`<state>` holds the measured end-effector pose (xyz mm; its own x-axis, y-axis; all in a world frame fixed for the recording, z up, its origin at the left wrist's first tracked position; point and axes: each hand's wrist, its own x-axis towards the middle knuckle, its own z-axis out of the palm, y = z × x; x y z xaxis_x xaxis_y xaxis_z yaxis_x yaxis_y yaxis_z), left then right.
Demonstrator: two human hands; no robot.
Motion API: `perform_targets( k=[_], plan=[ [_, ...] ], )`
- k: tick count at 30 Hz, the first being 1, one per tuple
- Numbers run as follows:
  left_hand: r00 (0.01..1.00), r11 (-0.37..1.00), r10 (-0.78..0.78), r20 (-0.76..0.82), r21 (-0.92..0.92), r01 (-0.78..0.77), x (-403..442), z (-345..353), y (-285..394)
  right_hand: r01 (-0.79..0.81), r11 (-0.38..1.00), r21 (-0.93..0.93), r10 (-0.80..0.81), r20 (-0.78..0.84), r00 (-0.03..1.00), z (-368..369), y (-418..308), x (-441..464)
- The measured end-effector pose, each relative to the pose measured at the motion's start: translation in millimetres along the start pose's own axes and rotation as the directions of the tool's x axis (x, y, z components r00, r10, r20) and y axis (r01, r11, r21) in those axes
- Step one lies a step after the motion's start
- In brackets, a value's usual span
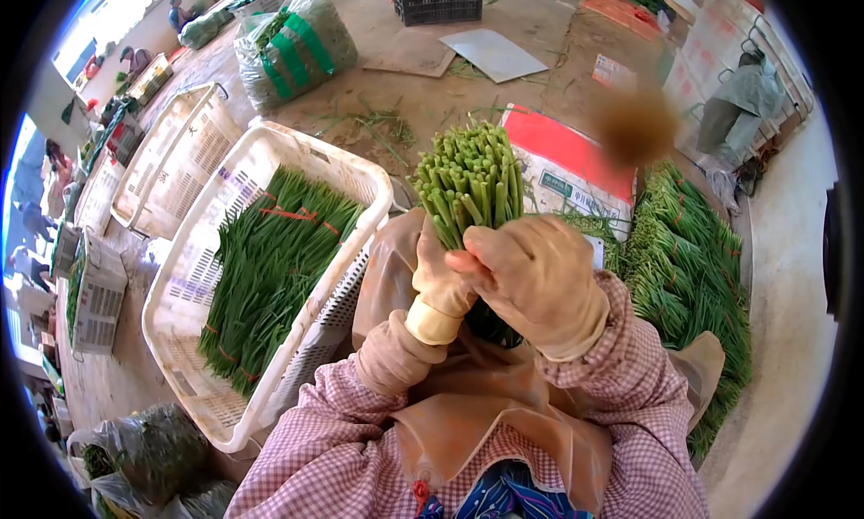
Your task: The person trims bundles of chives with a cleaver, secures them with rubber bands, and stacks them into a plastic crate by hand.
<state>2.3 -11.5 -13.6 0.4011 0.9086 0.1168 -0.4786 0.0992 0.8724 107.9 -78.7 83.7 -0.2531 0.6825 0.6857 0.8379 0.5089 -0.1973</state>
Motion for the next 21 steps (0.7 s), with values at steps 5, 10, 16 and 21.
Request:
perform_targets(
  k=[5, 10, 16, 21],
  plan=[
    [0.995, 0.971, 0.097, -0.024, 0.224, -0.09, -3, 3, 15, -0.3, 0.606, 0.737, 0.689, -0.298, 0.66, -20, 3, 11],
    [0.959, 0.959, -0.073, -0.274, 0.243, 0.143, -8, 15, 27, -0.035, 0.984, 0.172, 0.059, -0.138, 0.989, 26, 11, 8],
    [0.975, 0.964, 0.077, -0.208, 0.266, -0.02, 7, -8, 39, -0.118, 0.329, 0.937, 0.245, 0.036, 0.969, 1, 35, 25],
    [0.899, 0.884, 0.25, -0.361, -0.294, -0.363, 37, -99, 101, -0.437, 0.392, 0.81, 0.696, 0.05, 0.717, 34, 97, 11]
  ],
)
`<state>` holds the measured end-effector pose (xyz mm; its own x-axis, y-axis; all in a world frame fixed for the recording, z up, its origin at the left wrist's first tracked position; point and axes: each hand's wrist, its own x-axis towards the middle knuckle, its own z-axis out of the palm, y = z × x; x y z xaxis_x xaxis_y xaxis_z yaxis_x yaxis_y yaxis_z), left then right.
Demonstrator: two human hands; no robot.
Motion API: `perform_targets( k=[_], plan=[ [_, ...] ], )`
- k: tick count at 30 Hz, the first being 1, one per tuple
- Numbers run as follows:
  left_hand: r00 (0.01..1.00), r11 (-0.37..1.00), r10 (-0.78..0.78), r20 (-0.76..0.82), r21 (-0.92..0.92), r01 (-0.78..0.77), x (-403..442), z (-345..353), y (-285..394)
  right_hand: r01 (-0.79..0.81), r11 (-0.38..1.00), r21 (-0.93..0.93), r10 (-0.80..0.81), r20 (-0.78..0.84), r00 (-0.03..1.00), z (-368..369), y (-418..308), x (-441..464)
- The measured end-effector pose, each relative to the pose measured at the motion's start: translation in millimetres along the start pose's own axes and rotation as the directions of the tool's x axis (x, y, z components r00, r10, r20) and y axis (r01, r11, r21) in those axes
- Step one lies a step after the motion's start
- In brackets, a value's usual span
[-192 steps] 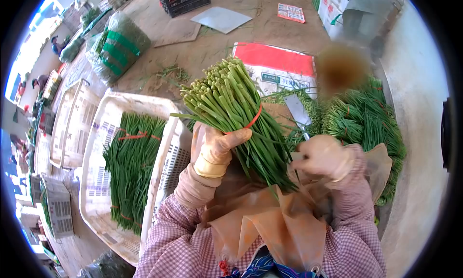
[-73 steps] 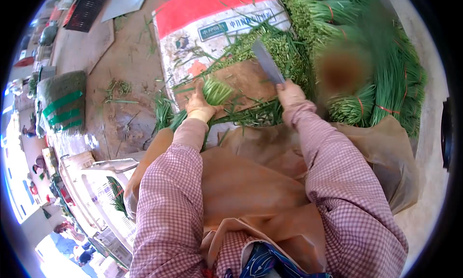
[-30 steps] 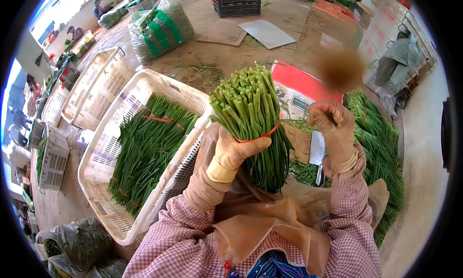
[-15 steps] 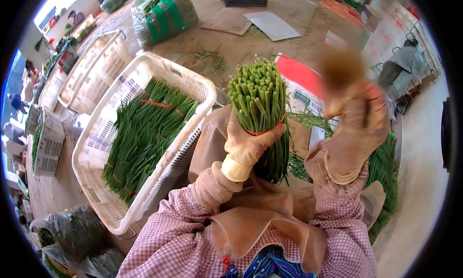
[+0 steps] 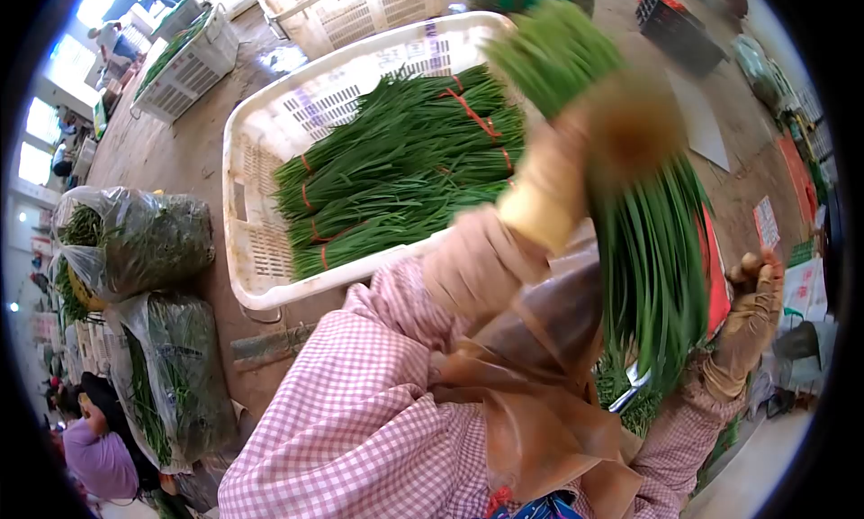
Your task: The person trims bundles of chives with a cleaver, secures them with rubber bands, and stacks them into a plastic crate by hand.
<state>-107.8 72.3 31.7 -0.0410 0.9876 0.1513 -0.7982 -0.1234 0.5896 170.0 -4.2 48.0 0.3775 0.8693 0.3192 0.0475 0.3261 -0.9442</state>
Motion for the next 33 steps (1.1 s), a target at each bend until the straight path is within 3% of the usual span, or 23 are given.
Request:
perform_targets(
  k=[1, 3, 4, 6, 7, 8, 9, 10, 11, 14, 17, 18, 19, 20, 21, 24, 25, 26, 27, 29, 30, 32, 33],
  plan=[
    [0.999, 0.996, 0.019, -0.051, -0.091, -0.023, 16, -13, 21, -0.155, 0.987, 0.038, 0.155, -0.009, 0.988, -13, 16, 5],
    [0.944, 0.988, 0.142, -0.298, -0.014, -0.153, 37, -43, 69, -0.311, 0.95, 0.03, 0.311, -0.019, 0.95, -65, 74, 18],
    [0.91, 0.953, 0.303, -0.283, 0.062, -0.298, 60, -87, 82, -0.37, 0.928, -0.037, 0.369, -0.031, 0.929, -84, 96, 13],
    [0.812, 0.954, 0.301, -0.5, 0.169, -0.249, 83, -155, 123, -0.494, 0.862, -0.111, 0.489, -0.069, 0.869, -113, 133, -8],
    [0.794, 0.939, 0.338, -0.506, 0.242, -0.246, 92, -201, 140, -0.556, 0.823, -0.114, 0.549, -0.09, 0.831, -121, 145, -20],
    [0.738, 0.954, 0.3, -0.604, 0.177, -0.242, 96, -231, 157, -0.61, 0.78, -0.142, 0.602, -0.098, 0.793, -120, 146, -33],
    [0.79, 0.972, 0.215, -0.574, 0.045, -0.231, 100, -280, 173, -0.659, 0.732, -0.17, 0.651, -0.109, 0.751, -118, 147, -45],
    [0.696, 0.965, 0.224, -0.682, 0.054, -0.257, 94, -291, 179, -0.67, 0.723, -0.169, 0.67, -0.065, 0.74, -128, 161, -52],
    [0.705, 0.965, 0.249, -0.664, 0.105, -0.241, 91, -328, 187, -0.673, 0.721, -0.162, 0.672, -0.072, 0.737, -130, 164, -55],
    [0.565, 0.965, 0.257, -0.784, 0.174, -0.198, 82, -434, 195, -0.607, 0.611, -0.509, 0.693, -0.028, 0.721, -117, 169, -64],
    [0.521, 0.971, 0.237, -0.82, 0.193, -0.139, 76, -473, 192, -0.551, 0.558, -0.621, 0.734, 0.059, 0.676, -94, 168, -69],
    [0.41, 0.709, 0.228, -0.883, -0.138, -0.691, 79, -466, 192, -0.576, 0.554, -0.601, 0.744, 0.047, 0.666, -73, 163, -72],
    [0.326, 0.087, 0.138, -0.935, -0.316, -0.945, 80, -455, 194, -0.577, 0.549, -0.604, 0.746, 0.043, 0.664, -69, 167, -73],
    [0.309, -0.584, 0.004, -0.951, -0.253, -0.771, 79, -446, 195, -0.503, 0.584, -0.637, 0.72, 0.121, 0.684, -67, 171, -75],
    [0.372, -0.967, -0.11, -0.922, 0.013, -0.253, 79, -431, 196, -0.489, 0.595, -0.638, 0.712, 0.138, 0.688, -64, 169, -75],
    [0.186, -0.893, -0.097, -0.978, 0.003, -0.45, 93, -463, 197, -0.47, 0.632, -0.616, 0.691, 0.174, 0.701, -58, 164, -76],
    [0.187, -0.207, 0.037, -0.982, -0.19, -0.96, 80, -459, 194, -0.476, 0.618, -0.626, 0.695, 0.152, 0.702, -62, 167, -81],
    [0.288, 0.643, 0.13, -0.949, -0.14, -0.753, 64, -456, 193, -0.483, 0.603, -0.635, 0.699, 0.129, 0.703, -66, 169, -85],
    [0.416, 0.992, 0.109, -0.903, 0.124, 0.009, 52, -453, 193, -0.49, 0.588, -0.644, 0.703, 0.107, 0.703, -70, 172, -90],
    [0.317, 0.941, 0.199, -0.927, 0.27, 0.201, 37, -432, 197, -0.484, 0.562, -0.671, 0.707, 0.087, 0.702, -86, 177, -91],
    [0.313, 0.939, 0.2, -0.928, 0.273, 0.209, 26, -448, 200, -0.452, 0.552, -0.701, 0.694, 0.086, 0.714, -92, 178, -89],
    [0.451, 0.735, 0.059, -0.89, 0.344, 0.584, 2, -486, 216, -0.427, 0.616, -0.662, 0.582, 0.017, 0.813, -113, 189, -77],
    [0.442, 0.735, 0.065, -0.894, 0.343, 0.585, -1, -486, 221, -0.402, 0.635, -0.66, 0.491, -0.057, 0.869, -96, 172, -51]
  ],
)
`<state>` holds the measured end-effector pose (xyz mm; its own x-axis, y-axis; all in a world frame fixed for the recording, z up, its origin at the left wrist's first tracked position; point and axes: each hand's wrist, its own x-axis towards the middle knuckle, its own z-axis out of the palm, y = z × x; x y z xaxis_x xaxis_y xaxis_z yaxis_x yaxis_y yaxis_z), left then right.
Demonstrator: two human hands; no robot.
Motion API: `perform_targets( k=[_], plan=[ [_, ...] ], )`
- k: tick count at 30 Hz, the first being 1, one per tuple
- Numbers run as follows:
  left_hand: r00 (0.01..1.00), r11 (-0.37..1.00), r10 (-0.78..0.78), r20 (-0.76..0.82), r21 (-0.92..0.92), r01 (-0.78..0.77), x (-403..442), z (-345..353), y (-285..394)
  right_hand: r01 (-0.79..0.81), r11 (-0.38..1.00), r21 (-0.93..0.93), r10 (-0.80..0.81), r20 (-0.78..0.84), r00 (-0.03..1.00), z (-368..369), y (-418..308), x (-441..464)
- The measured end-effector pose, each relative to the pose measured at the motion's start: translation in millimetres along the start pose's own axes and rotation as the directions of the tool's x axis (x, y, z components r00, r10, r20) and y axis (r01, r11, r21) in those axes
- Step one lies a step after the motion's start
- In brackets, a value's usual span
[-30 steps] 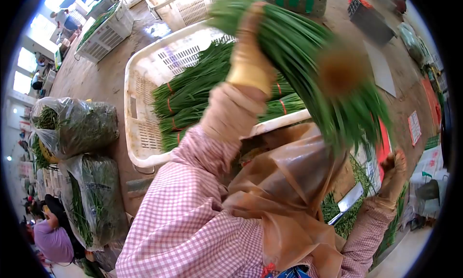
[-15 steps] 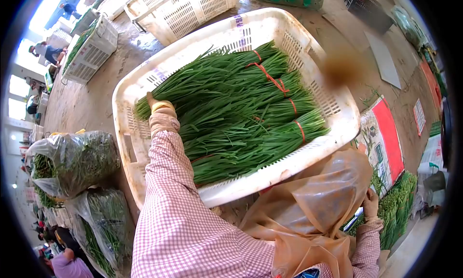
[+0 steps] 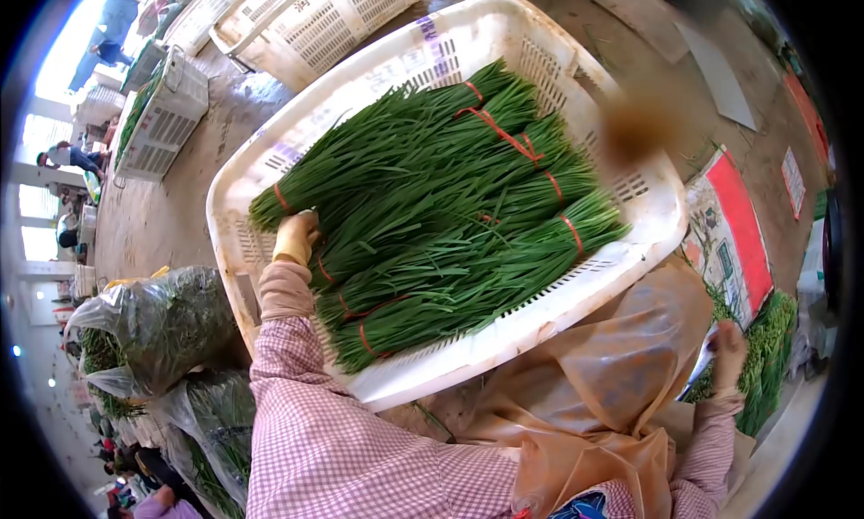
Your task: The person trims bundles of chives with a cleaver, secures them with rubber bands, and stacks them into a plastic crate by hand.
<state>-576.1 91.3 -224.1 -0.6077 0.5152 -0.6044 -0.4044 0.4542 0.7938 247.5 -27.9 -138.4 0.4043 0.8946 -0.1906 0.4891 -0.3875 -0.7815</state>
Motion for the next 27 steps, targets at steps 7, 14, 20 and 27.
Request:
perform_targets(
  k=[7, 14, 20, 27],
  plan=[
    [0.715, -0.497, 0.556, 0.424, 0.859, -0.123, -60, 30, -14, 0.452, 0.888, 0.082, -0.45, -0.037, 0.892, 94, -264, 40],
    [0.622, -0.341, 0.579, 0.528, 0.849, -0.403, -60, 25, -7, 0.904, 0.38, 0.195, -0.764, 0.617, 0.188, 365, -354, 33],
    [0.738, 0.15, 0.572, 0.358, 0.839, -0.523, -32, 8, -32, 0.998, 0.06, 0.016, -0.756, 0.654, 0.035, 528, -375, -28],
    [0.592, 0.055, 0.72, 0.364, 0.819, -0.571, -39, 24, -52, 0.996, 0.077, -0.051, -0.614, 0.784, 0.088, 583, -388, -32]
  ],
)
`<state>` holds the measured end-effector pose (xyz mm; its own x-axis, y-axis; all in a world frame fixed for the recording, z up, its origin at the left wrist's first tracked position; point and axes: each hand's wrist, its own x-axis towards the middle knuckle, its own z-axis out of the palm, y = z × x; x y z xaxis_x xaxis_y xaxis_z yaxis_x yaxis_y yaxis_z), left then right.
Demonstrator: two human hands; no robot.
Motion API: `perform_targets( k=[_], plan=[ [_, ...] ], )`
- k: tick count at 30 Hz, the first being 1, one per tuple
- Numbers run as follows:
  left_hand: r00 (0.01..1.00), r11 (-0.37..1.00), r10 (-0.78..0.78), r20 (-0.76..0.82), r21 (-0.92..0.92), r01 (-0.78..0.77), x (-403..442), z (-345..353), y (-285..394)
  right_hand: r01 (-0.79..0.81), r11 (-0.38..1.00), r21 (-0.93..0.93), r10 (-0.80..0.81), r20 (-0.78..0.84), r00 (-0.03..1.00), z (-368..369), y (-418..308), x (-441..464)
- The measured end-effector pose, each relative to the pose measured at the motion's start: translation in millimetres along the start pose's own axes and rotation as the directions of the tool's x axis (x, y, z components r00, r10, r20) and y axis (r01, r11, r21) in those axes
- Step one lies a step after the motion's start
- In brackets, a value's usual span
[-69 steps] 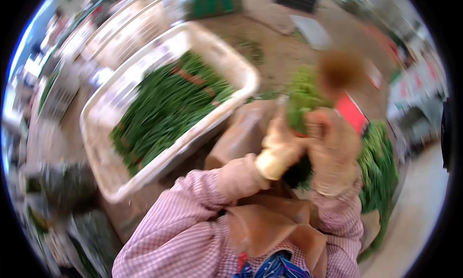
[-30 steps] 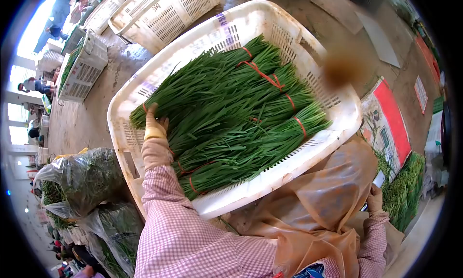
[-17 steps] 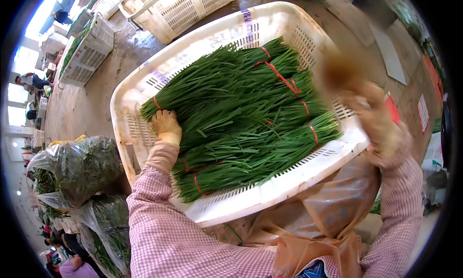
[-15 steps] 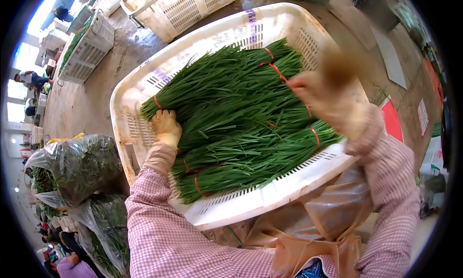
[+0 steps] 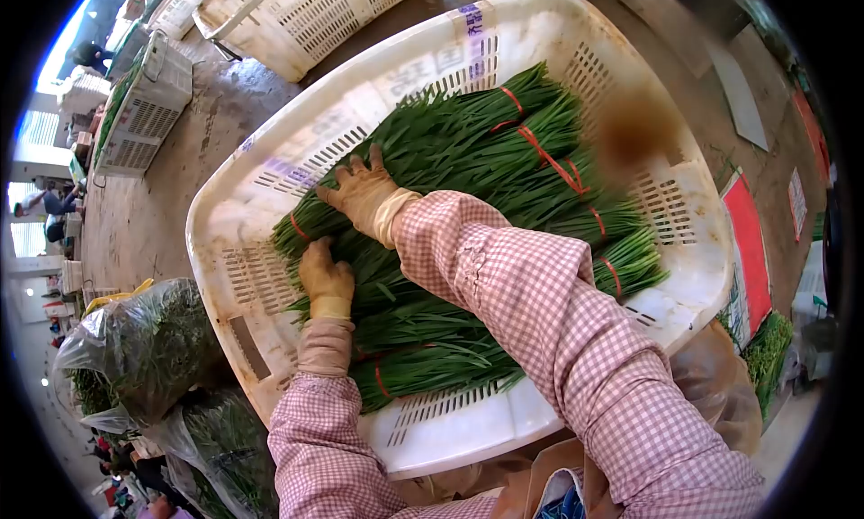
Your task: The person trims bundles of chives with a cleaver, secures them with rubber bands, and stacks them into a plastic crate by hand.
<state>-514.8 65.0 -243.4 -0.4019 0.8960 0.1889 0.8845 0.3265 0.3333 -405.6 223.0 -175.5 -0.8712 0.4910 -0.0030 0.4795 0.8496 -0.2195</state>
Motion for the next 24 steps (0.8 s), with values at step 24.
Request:
perform_targets(
  k=[24],
  plan=[
    [0.951, 0.947, 0.306, -0.033, -0.092, -0.308, 86, 20, 84, -0.105, 0.082, 0.991, 0.612, 0.033, 0.79, -12, 170, -100]
  ],
)
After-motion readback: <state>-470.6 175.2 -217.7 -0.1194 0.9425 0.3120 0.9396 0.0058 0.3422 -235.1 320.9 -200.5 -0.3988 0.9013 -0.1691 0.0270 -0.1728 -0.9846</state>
